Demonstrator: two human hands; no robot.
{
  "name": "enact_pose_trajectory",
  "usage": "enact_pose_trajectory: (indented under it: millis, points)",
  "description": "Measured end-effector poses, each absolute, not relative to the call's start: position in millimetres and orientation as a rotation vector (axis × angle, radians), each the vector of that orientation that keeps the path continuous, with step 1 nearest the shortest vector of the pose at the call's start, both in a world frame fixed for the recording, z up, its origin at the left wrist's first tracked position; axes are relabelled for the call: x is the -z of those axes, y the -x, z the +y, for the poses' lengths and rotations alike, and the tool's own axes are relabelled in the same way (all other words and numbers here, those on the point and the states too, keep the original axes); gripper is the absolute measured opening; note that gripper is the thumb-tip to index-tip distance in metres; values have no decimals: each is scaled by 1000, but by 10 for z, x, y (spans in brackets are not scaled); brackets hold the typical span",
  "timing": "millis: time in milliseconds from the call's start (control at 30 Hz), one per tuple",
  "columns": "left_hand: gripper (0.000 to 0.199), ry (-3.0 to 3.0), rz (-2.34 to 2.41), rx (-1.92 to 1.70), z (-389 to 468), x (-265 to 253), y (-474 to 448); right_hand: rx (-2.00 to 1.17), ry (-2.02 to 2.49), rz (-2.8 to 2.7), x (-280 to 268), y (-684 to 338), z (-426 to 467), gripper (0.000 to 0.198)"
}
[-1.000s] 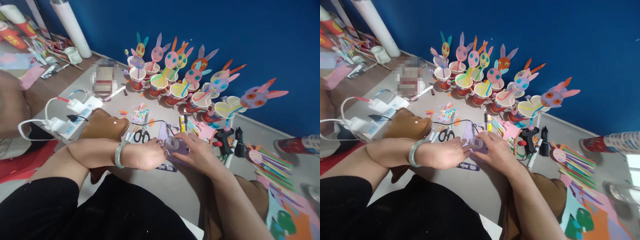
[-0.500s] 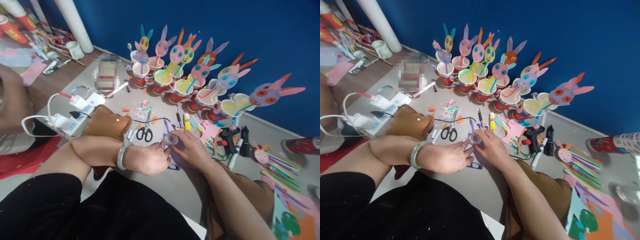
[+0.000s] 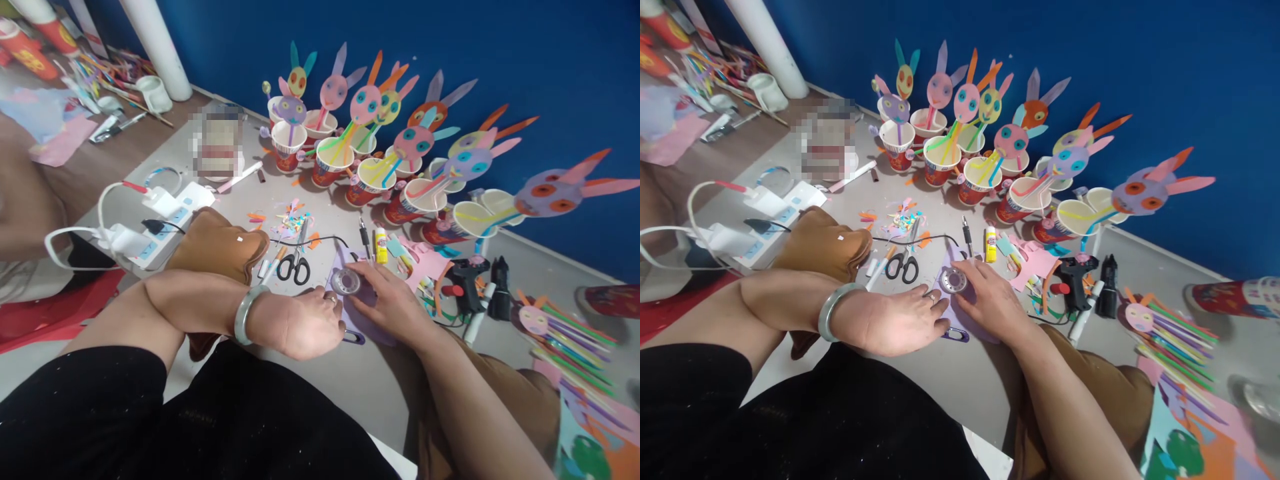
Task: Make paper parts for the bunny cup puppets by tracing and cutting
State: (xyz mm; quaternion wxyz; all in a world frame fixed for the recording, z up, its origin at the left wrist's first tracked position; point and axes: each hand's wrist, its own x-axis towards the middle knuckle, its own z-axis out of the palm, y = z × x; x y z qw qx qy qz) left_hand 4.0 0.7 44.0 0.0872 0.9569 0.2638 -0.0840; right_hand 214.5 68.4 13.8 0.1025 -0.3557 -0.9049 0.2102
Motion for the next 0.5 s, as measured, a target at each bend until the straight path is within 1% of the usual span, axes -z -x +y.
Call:
enact_pose_trajectory:
  millis: [133, 300, 500]
  points:
    - [26, -2877, 747, 251, 1, -423, -48, -638, 1069, -2630, -142, -2120, 685, 42]
    - [24, -2882, 715, 254, 11, -466, -46, -636, 1071, -2611, -134, -2089, 679, 41]
    - [15, -2884, 687, 168, -1, -465, -33, -611, 1069, -2608, -106, -2087, 678, 40]
